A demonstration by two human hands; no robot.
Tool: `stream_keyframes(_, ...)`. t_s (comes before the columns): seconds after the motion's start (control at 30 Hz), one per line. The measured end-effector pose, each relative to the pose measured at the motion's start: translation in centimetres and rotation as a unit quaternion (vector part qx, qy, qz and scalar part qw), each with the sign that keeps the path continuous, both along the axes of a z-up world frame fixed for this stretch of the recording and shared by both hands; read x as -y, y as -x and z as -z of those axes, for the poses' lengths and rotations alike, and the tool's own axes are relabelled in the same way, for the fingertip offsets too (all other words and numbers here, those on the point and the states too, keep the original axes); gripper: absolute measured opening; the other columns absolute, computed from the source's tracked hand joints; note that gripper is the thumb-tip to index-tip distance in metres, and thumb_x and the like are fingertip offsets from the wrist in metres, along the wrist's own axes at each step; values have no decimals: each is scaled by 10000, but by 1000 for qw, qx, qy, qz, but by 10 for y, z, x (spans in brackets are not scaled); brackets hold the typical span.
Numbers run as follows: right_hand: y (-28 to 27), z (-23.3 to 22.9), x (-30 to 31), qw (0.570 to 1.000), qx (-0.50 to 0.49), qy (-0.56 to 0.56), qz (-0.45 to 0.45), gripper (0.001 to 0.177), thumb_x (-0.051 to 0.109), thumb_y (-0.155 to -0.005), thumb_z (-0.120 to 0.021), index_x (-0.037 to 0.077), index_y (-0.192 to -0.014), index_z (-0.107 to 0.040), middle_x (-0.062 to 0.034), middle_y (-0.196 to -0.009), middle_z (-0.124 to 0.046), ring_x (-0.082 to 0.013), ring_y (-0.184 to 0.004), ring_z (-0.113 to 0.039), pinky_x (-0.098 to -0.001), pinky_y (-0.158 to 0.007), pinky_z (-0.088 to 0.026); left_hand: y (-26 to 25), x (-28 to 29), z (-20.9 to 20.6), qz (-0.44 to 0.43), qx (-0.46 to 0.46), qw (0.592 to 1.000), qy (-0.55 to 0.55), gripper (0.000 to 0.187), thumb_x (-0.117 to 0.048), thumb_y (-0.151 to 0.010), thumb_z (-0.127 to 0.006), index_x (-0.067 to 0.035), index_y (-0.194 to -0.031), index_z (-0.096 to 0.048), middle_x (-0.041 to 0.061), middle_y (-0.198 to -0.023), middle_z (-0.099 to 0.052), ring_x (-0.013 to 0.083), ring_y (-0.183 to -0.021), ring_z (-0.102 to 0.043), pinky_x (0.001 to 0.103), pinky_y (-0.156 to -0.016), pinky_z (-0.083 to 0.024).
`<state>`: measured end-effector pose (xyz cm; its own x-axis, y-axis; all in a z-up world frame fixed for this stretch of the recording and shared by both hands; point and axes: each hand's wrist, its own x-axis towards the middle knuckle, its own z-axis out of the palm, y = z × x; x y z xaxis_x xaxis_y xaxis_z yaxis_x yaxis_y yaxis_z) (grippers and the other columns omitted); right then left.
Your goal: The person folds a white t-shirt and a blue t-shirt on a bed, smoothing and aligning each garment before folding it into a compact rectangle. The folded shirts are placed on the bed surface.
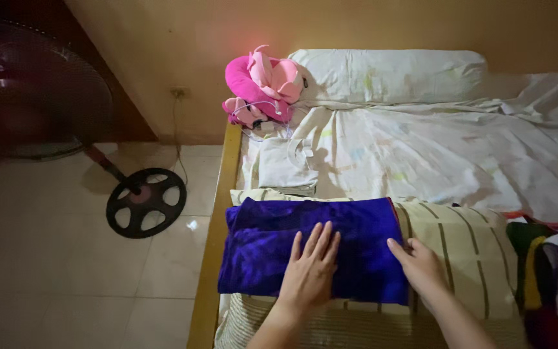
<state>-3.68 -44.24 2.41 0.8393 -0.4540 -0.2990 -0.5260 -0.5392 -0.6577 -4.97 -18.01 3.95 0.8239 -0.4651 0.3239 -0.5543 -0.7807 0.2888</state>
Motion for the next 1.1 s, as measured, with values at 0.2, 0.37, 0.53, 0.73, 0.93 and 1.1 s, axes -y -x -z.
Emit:
stream_keyframes(0.2, 8, 4, -10, 999, -23, 31, -4, 425, 388, -975, -650, 48, -1229, -666, -154, -1014, -750, -281, -882, -727, -412, -812, -550, -1, -15, 12, -8, -68, 998, -10, 757, -424, -940, -601, -141, -1579, -311, 154, -1650, -225, 357, -1519, -181, 606, -1175, -122)
stream_keyframes(0.37, 11, 7, -14, 996, 51, 71, 5, 451, 372, -973, -630, 78, -1313, -594, -160, -1055, -713, -330, -953, -699, -437, -829, -530, -8, -17, 12, -106, -52, 991, -59, 749, -544, -950, -497, -213, -1578, -260, 100, -1690, -186, 393, -1528, -151, 689, -1136, -81)
stream_keyframes(0.53, 12, 7, -17, 997, 59, 45, 3, 367, 349, -994, -583, 70, -1231, -611, -138, -1064, -722, -330, -997, -699, -452, -864, -517, -18, -30, 6, -176, -170, 963, -114, 746, -614, -984, -406, -286, -1611, -168, 70, -1717, -96, 399, -1524, -90, 737, -1132, -89)
stream_keyframes(0.73, 11, -4, -19, 999, 21, 39, 1, 353, 357, -1012, -579, 71, -1216, -620, -136, -1090, -737, -317, -1016, -703, -450, -903, -531, -39, -64, -1, -230, -268, 931, -96, 806, -676, -967, -366, -294, -1628, -110, 39, -1717, -26, 394, -1549, -65, 713, -1155, -144)
stream_keyframes(0.93, 11, -9, -19, 999, -38, 5, 10, 414, 376, -1033, -524, 92, -1326, -592, -133, -1211, -714, -302, -1112, -693, -460, -963, -533, -71, -90, 11, -280, -322, 901, -73, 803, -665, -983, -329, -268, -1632, -75, 24, -1731, 13, 361, -1567, -73, 708, -1176, -170)
stream_keyframes(1.1, 8, -3, -16, 999, -19, 21, 16, 574, 404, -1012, -558, 100, -1492, -474, -166, -1385, -592, -325, -1255, -589, -454, -1024, -482, -101, -124, 52, -365, -302, 878, 76, 827, -520, -987, -513, -79, -1597, -171, 219, -1655, -153, 417, -1475, -247, 618, -1127, -288)
